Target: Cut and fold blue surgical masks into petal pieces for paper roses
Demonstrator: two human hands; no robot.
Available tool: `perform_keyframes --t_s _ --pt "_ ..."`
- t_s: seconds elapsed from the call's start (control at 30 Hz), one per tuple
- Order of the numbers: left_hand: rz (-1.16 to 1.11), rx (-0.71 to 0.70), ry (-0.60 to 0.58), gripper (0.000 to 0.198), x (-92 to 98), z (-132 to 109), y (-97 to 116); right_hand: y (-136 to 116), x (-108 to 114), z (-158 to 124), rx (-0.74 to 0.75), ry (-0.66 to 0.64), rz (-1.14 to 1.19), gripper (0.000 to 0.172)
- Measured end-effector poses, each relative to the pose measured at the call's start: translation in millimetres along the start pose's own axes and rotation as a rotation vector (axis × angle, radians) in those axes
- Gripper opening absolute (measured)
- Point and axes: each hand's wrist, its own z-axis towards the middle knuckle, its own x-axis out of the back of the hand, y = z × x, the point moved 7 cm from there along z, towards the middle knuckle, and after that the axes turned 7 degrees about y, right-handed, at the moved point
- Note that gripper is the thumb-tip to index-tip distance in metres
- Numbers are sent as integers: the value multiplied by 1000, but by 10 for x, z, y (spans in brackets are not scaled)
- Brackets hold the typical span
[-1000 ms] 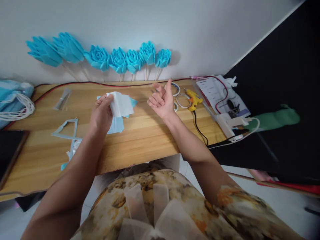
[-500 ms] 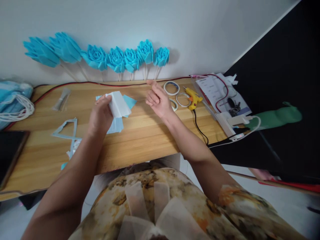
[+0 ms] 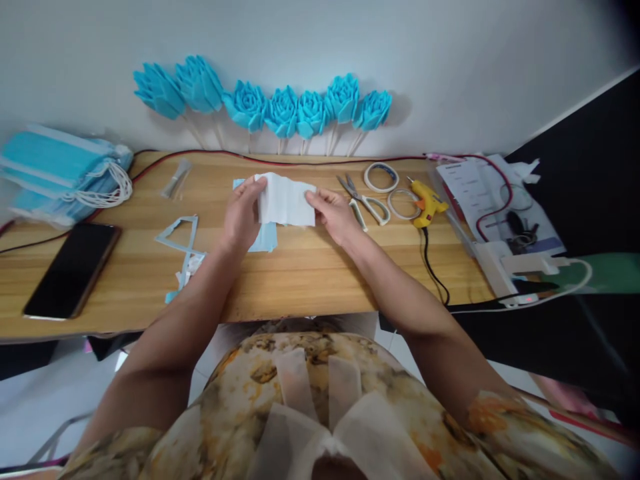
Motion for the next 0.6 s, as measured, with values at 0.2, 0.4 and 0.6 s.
perform_keyframes --t_s 0.2,0.4,0.6 --pt "335 -277 189 45 150 14 133 -242 185 -6 324 243 -227 61" --pt "460 -413 249 34 156 22 228 -310 199 -71 469 329 -442 57" --pt "486 -455 233 36 153 15 298 -378 196 -37 485 322 -467 59"
